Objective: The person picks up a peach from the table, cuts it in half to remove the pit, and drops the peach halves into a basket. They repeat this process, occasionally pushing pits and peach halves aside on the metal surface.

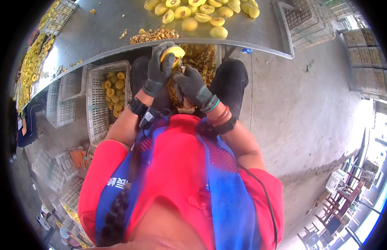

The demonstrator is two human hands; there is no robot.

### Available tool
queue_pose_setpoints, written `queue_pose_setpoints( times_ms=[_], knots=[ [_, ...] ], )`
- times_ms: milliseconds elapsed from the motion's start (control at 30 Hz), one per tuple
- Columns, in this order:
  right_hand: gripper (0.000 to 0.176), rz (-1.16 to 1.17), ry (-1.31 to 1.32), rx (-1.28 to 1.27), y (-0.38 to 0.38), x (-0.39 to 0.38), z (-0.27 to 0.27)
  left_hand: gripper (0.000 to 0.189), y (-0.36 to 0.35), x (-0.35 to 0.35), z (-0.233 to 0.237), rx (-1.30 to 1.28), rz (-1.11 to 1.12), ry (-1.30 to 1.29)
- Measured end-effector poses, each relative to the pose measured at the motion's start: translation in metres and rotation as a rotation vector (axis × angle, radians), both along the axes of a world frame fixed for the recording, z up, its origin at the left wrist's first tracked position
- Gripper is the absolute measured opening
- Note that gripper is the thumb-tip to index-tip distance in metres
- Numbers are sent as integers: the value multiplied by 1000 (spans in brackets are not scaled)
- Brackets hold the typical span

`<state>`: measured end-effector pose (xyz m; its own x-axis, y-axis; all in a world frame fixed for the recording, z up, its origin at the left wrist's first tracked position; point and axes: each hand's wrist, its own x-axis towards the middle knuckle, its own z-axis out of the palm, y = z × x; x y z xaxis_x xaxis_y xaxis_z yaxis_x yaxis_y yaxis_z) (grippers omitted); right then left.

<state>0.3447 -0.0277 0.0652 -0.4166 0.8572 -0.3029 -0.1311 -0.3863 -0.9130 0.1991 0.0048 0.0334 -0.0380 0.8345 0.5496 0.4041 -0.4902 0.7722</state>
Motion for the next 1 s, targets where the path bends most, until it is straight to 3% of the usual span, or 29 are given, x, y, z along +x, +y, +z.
queue_pose_setpoints(
  times_ms=[133,233,333,433,600,733,933,1000],
  knots=[
    [12,65,19,-36,-1,-1,2,31,-4,-2,-3,32,-11,-12],
    [13,76,177,-21,1,-1,5,33,-7,-3,-4,19,-37,-56],
    [13,57,75,-85,-2,-5,12,34,-8,-3,1,1,-65,-74],
    [13,61,-59,48,-2,-7,21,35,-7,-6,-5,55,-74,-36],
    [11,41,131,-14,0,-7,2,37,-12,-8,-8,87,-130,-38],
    [10,116,-100,93,2,-9,-1,38,-11,-12,-6,125,-143,31],
    [10,110,-4,-103,5,-6,13,39,-14,-10,-10,102,-158,-29],
    [11,120,-275,151,7,-13,-5,39,-15,-10,-8,94,-157,-46]
  ],
)
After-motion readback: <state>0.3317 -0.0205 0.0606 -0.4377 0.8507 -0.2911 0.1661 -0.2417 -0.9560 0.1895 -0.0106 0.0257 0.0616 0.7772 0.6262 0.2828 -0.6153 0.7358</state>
